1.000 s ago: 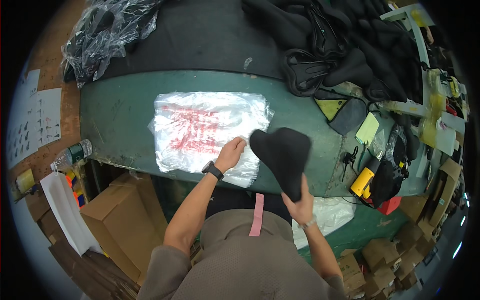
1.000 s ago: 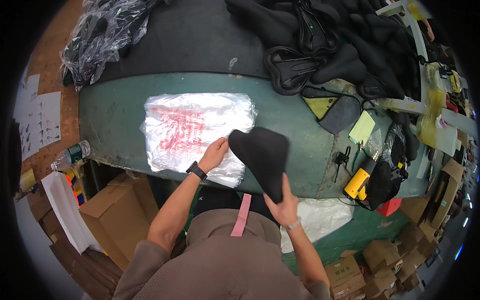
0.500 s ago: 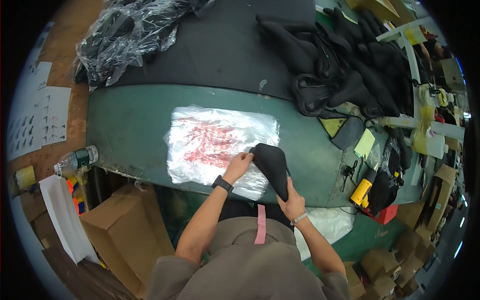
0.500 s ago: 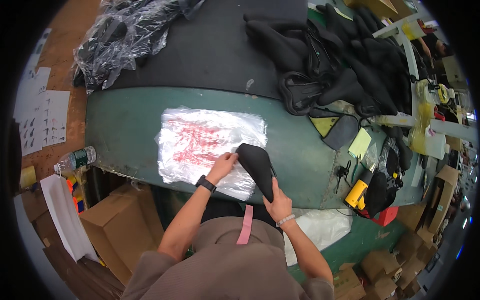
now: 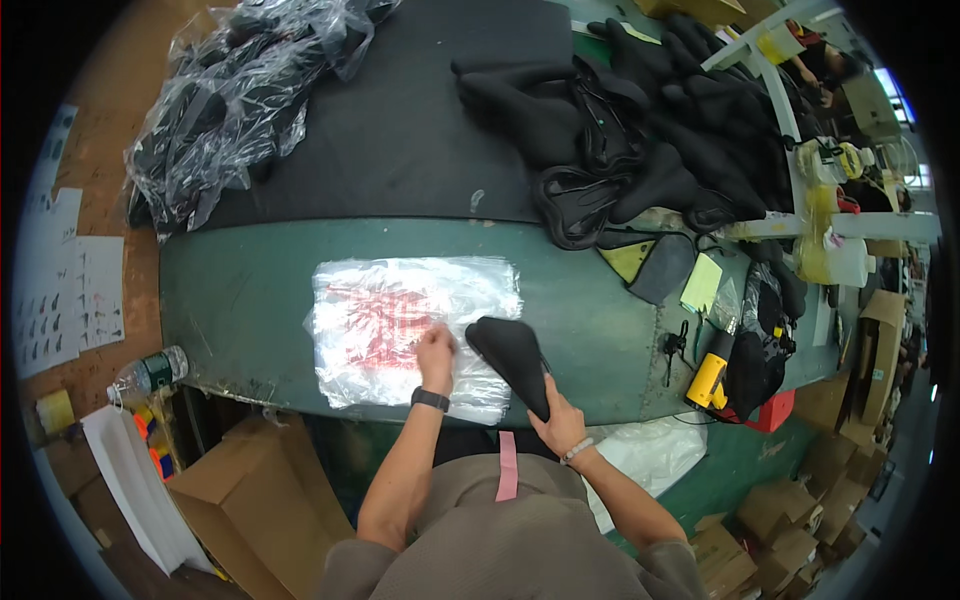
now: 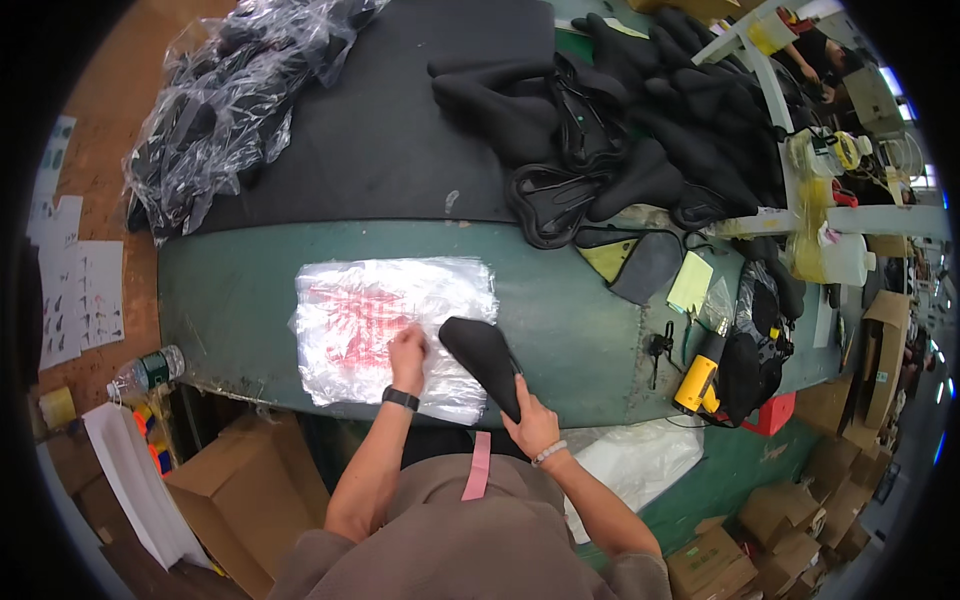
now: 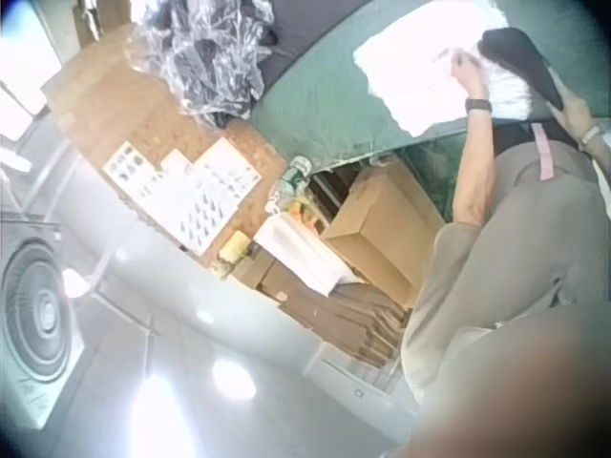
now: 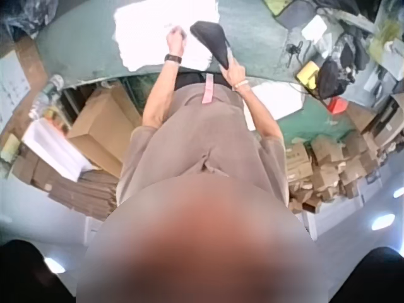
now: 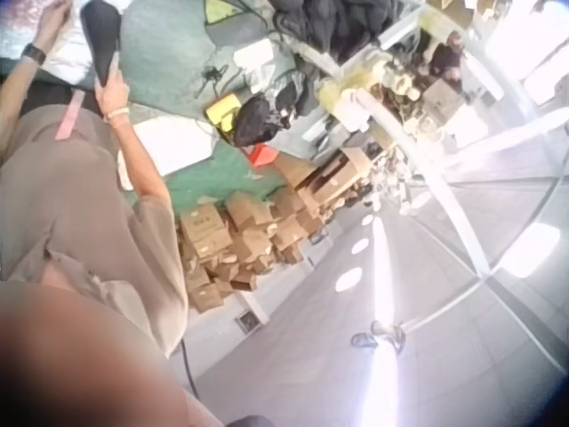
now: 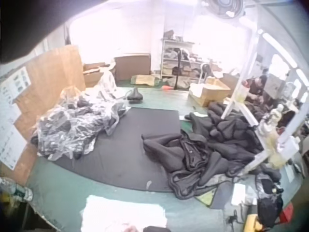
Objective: The recorder is picking up individual bicycle seats and placing them into protective plastic bags at a manufacturing workbench.
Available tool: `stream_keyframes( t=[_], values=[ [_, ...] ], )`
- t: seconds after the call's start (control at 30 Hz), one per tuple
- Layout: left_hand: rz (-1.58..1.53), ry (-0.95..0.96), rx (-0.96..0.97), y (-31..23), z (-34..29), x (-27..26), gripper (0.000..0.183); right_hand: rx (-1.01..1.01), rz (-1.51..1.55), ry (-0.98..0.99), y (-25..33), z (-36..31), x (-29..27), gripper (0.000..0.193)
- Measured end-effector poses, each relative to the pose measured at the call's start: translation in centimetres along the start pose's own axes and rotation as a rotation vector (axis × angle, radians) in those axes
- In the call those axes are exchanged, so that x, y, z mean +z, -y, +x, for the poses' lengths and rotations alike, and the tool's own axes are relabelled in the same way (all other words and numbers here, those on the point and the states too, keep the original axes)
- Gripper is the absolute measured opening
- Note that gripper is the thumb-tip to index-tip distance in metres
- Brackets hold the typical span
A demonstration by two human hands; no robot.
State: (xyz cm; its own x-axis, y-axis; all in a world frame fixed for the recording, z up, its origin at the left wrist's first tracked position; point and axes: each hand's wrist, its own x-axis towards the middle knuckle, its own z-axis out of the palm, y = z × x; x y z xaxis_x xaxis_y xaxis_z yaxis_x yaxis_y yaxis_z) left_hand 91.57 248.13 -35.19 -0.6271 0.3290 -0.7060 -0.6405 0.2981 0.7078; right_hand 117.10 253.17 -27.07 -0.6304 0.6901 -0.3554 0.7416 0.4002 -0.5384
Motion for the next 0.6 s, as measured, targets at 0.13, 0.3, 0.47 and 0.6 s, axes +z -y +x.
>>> stream_keyframes(
  t=[0.13,0.3,0.47,0.6],
  values=[
    [0.531,0.297,0.415,-8.6,-7.7,5.9,0.017,0.017,-0.141,0.112,1.0,0.6,-1.4,0.084],
    [0.899,0.905,1.067,-8.6,-14.6,5.4,0.018,-0.056,0.291,-0.001,1.1,2.6,-3.2,0.074],
    [0.972,0.582,0.669,-8.3,-17.0,0.4,0.009,0.437,1.699,0.069,4.2,5.2,-9.3,0.059],
    [0.419,0.412,0.172,-4.5,-17.7,-0.1,0.022,0.256,1.378,0.076,5.8,8.3,-7.1,0.083]
  ],
)
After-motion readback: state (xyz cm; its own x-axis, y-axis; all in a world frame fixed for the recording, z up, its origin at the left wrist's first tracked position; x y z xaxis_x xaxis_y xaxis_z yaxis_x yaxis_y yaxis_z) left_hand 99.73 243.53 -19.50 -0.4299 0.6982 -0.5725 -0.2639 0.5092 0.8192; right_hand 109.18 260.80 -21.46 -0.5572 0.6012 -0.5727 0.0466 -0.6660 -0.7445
